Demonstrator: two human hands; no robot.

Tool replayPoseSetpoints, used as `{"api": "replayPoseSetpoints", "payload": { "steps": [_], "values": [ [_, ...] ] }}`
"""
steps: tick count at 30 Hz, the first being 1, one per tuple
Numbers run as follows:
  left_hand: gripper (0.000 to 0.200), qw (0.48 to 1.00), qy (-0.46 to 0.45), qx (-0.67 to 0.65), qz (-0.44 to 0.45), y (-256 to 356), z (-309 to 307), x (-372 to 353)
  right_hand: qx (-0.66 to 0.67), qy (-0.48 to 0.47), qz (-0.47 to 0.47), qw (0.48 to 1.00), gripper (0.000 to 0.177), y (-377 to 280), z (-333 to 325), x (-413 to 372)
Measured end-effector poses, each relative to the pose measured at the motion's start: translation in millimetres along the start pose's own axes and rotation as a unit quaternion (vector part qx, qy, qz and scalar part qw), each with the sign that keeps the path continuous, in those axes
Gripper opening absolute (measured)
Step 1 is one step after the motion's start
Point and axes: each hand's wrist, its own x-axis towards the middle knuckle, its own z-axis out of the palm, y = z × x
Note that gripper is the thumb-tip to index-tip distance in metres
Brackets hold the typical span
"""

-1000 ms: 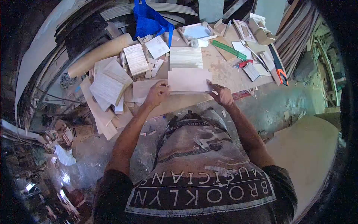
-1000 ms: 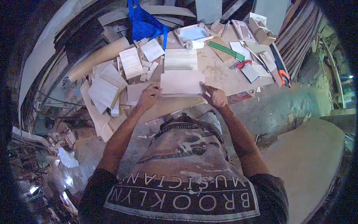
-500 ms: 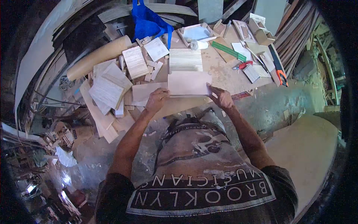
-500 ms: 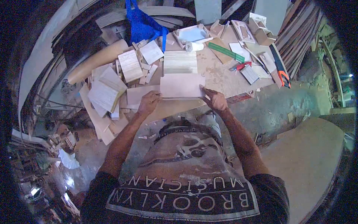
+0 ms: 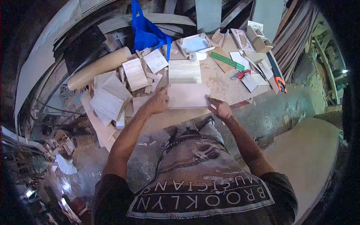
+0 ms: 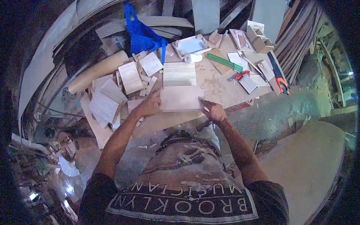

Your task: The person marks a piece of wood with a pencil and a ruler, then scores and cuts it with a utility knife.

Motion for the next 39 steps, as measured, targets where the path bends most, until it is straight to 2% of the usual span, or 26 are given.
{"api": "replayPoseSetpoints", "payload": {
  "steps": [7,9,11,12,14,15,16,17,18,20,21,23,24,26,27,29,31,33,34,35,37,38,39],
  "values": [
    [0.015,0.998,0.005,-0.04,0.041,5.7,-3.2,-6.1,-0.024,0.001,0.004,1.0,0.055,5.9,8.1,-5.0],
    [0.018,0.998,0.01,-0.034,0.049,8.6,-3.6,-7.2,-0.022,0.03,-0.031,0.999,0.055,6.7,8.7,-3.8],
    [0.022,0.996,0.07,0.044,0.037,19.3,-0.5,-9.9,-0.018,0.02,-0.021,0.999,0.056,4.4,6.5,-3.3],
    [0.022,0.996,0.072,0.043,0.035,9.9,13.2,-9.2,-0.016,0.011,-0.01,1.0,0.056,2.5,4.6,-3.5],
    [0.03,0.97,0.238,0.04,0.038,-18.3,47.7,-2.3,-0.009,0.009,-0.013,1.0,0.056,-0.1,2.7,-3.6],
    [0.03,0.969,0.241,0.041,0.038,-14.1,47.9,-2.2,0.0,0.009,-0.01,1.0,0.057,-1.7,0.9,-2.3],
    [0.034,0.958,0.253,-0.104,-0.085,-7.9,50.8,-0.6,-0.002,0.01,-0.011,1.0,0.057,-2.5,-0.6,-0.4],
    [0.038,0.912,0.253,-0.248,-0.207,-0.6,56.8,-1.5,-0.006,0.009,-0.001,1.0,0.057,-4.6,-0.5,-2.0],
    [0.038,0.911,0.252,-0.251,-0.208,8.8,57.2,-2.5,-0.01,0.007,0.009,1.0,0.057,-7.6,-1.5,-3.1],
    [0.039,0.895,0.227,-0.251,-0.291,26.7,54.2,-4.6,0.0,0.014,0.011,1.0,0.057,-8.0,4.0,-5.0],
    [0.039,0.892,0.232,-0.255,-0.291,29.3,63.0,-4.1,0.01,0.025,0.015,1.0,0.056,-7.0,4.4,-3.6],
    [0.035,0.835,0.421,-0.231,-0.27,24.7,90.7,-0.5,0.052,0.032,0.022,0.998,0.055,-13.6,-0.2,-1.3],
    [0.035,0.832,0.421,-0.233,-0.274,21.0,101.8,1.8,0.099,0.037,0.037,0.994,0.055,-18.0,-1.4,-2.3],
    [0.035,0.814,0.481,-0.208,-0.25,16.9,117.2,3.4,0.128,0.033,0.051,0.99,0.053,-20.6,-1.9,0.4],
    [0.035,0.813,0.482,-0.207,-0.253,20.2,115.0,1.3,0.158,0.034,0.066,0.985,0.052,-22.1,-1.0,2.1],
    [0.037,0.823,0.421,-0.205,-0.321,32.6,99.8,-0.7,0.168,0.03,0.075,0.982,0.049,-24.3,-1.3,6.0],
    [0.04,0.84,0.391,-0.213,-0.309,30.3,89.6,-2.1,0.175,0.033,0.1,0.979,0.046,-25.5,-4.3,2.1],
    [0.044,0.861,0.353,-0.223,-0.29,18.2,88.2,-2.1,0.237,0.013,0.094,0.967,0.037,-23.4,-9.2,1.7],
    [0.043,0.861,0.328,-0.257,-0.291,2.7,94.1,-1.1,0.343,0.065,0.101,0.932,0.03,-11.4,7.7,1.6],
    [0.042,0.859,0.305,-0.288,-0.293,-5.1,96.4,3.6,0.34,0.072,0.106,0.932,0.03,-6.3,14.8,5.8],
    [0.041,0.86,0.297,-0.292,-0.294,7.3,85.3,5.9,0.425,0.138,0.234,0.863,0.033,-7.0,24.9,12.3],
    [0.04,0.858,0.295,-0.295,-0.3,15.2,77.4,4.2,0.47,0.125,0.289,0.825,0.039,-7.0,25.7,12.0],
    [0.039,0.854,0.293,-0.298,-0.309,18.6,74.2,1.4,0.472,0.127,0.295,0.821,0.039,-3.6,23.1,13.2]
  ]
}}
